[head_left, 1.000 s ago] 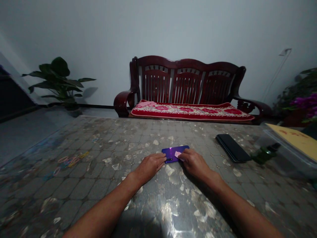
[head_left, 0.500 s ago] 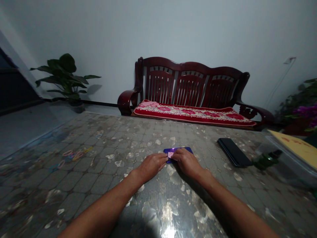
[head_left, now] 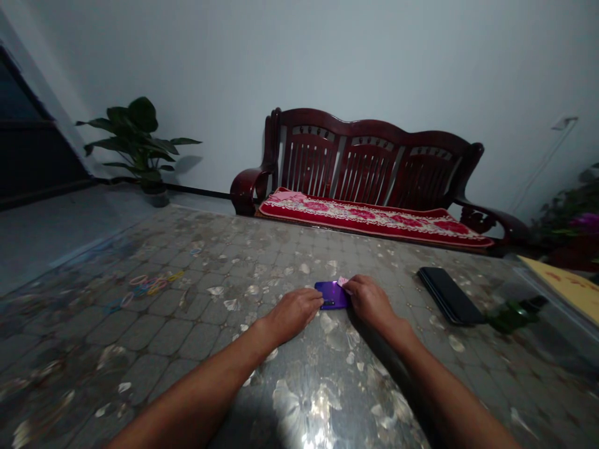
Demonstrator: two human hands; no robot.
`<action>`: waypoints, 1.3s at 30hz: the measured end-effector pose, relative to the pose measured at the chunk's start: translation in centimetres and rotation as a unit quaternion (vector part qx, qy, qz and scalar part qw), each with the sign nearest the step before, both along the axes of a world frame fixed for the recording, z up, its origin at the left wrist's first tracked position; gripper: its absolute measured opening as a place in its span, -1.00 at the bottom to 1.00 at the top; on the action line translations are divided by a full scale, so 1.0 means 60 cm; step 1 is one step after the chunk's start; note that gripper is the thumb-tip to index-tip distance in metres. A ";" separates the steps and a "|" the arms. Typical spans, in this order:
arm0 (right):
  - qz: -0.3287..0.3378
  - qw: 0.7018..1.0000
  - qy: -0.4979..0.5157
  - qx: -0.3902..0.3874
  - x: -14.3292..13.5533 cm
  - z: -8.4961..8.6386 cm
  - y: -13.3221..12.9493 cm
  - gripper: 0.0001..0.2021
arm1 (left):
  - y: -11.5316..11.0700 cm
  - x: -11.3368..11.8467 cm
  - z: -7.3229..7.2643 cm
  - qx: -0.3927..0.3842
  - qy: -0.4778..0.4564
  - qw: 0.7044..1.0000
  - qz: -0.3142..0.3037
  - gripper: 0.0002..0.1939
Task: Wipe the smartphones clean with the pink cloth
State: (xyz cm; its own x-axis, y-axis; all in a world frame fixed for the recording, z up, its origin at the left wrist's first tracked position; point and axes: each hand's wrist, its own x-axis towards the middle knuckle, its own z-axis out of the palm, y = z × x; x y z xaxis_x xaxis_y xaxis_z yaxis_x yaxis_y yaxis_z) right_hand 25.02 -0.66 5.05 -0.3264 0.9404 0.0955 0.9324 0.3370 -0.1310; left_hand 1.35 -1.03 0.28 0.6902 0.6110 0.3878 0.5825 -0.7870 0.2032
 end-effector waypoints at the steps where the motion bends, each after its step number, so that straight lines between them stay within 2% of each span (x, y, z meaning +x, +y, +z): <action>1: 0.010 1.000 0.003 0.001 -0.011 -0.002 0.002 -0.64 | -0.001 0.000 0.002 -0.004 0.000 1.000 0.000 -0.74; 5: 0.066 0.997 0.024 0.008 -0.043 -0.013 0.008 -0.67 | -0.002 0.001 0.006 -0.018 -0.004 1.000 -0.003 -0.72; 8: 0.079 0.996 0.038 0.008 -0.042 -0.017 0.009 -0.68 | -0.003 0.001 0.006 -0.019 -0.008 1.000 -0.002 -0.70; 14: -0.007 1.000 0.020 0.012 -0.003 -0.009 0.014 -0.66 | -0.001 -0.001 0.000 -0.006 -0.002 1.000 -0.001 -0.70; 17: -0.016 1.000 0.018 0.017 -0.009 -0.009 0.019 -0.65 | -0.001 0.000 0.000 -0.001 0.002 1.000 0.003 -0.68; 22: 0.073 0.997 0.035 0.018 -0.058 -0.016 0.021 -0.71 | -0.003 0.002 0.006 -0.012 0.003 1.000 0.002 -0.66; 25: 0.108 0.992 0.058 0.018 -0.068 -0.019 0.020 -0.73 | -0.004 0.002 0.008 -0.016 -0.004 1.000 0.002 -0.65; 29: 0.084 0.994 0.072 0.017 -0.030 -0.021 0.021 -0.70 | -0.004 0.000 0.006 -0.009 -0.005 1.000 0.001 -0.66; 34: -0.017 0.998 0.054 0.014 0.045 -0.021 0.022 -0.64 | -0.002 -0.002 0.003 0.005 -0.001 1.000 -0.002 -0.68; 39: -0.016 0.997 0.067 0.020 0.063 -0.027 0.001 -0.63 | 0.000 -0.003 -0.004 -0.001 -0.008 1.000 -0.004 -0.67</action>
